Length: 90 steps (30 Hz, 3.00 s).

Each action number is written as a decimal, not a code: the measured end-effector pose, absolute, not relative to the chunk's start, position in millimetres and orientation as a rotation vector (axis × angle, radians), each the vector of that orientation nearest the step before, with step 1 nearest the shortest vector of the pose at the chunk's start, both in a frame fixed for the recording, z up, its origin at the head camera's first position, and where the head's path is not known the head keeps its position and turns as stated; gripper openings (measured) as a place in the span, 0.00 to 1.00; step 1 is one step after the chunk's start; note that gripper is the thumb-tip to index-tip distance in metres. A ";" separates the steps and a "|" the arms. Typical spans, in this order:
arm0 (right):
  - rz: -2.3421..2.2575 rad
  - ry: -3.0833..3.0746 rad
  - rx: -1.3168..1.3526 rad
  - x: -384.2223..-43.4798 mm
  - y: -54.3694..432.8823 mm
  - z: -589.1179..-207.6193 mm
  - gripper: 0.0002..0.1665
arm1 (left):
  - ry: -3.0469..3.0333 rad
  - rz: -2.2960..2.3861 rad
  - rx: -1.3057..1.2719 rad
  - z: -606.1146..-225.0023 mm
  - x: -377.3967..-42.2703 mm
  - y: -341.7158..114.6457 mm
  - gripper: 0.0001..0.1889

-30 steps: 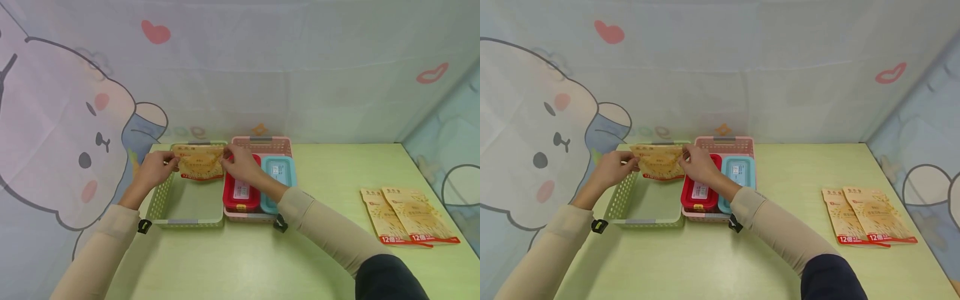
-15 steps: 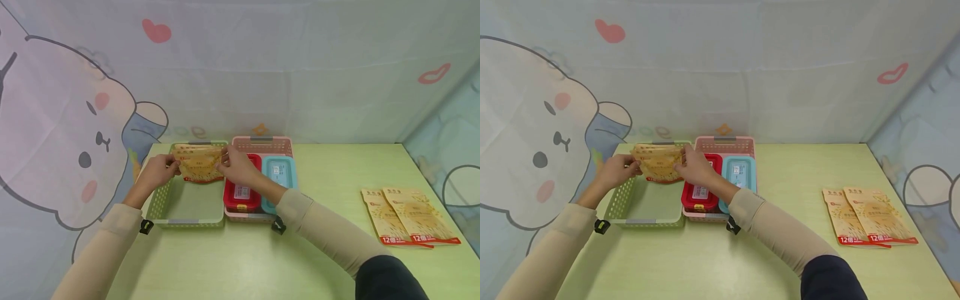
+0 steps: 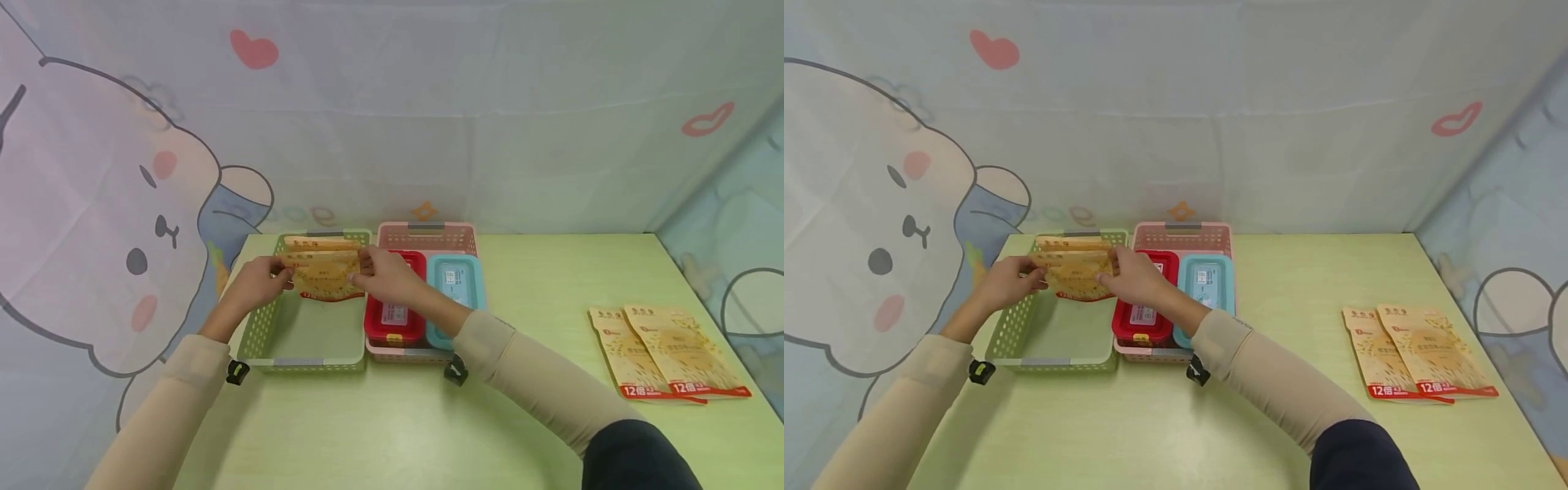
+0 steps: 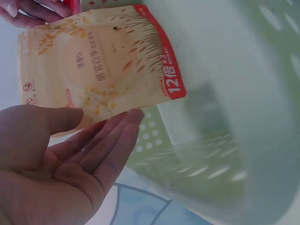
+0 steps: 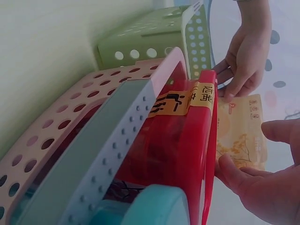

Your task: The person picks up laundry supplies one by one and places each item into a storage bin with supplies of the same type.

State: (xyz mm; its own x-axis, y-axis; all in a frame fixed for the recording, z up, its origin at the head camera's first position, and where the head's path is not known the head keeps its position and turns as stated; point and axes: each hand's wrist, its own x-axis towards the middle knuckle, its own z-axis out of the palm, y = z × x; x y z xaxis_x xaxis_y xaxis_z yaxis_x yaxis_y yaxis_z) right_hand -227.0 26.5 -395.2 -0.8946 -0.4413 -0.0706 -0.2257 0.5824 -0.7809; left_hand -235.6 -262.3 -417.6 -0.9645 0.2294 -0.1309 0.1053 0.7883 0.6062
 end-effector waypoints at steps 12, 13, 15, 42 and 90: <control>-1.229 2.565 -0.567 -226.3 30.3 -395.5 0.30 | 2.814 0.831 0.349 -402.9 -228.1 -269.1 0.18; -1.236 2.565 -0.567 -226.3 30.8 -395.7 0.30 | 2.816 0.826 0.351 -401.5 -227.6 -268.9 0.19; -1.245 2.565 -0.572 -226.2 31.5 -396.0 0.29 | 2.821 0.820 0.355 -398.7 -226.8 -268.3 0.19; -1.041 2.649 -0.813 -217.4 63.3 -384.8 0.47 | 2.905 0.690 0.424 -341.6 -201.6 -237.1 0.34; -0.410 3.039 -0.993 -199.4 165.3 -362.0 0.65 | 3.101 0.282 0.891 -343.4 -203.8 -135.8 0.63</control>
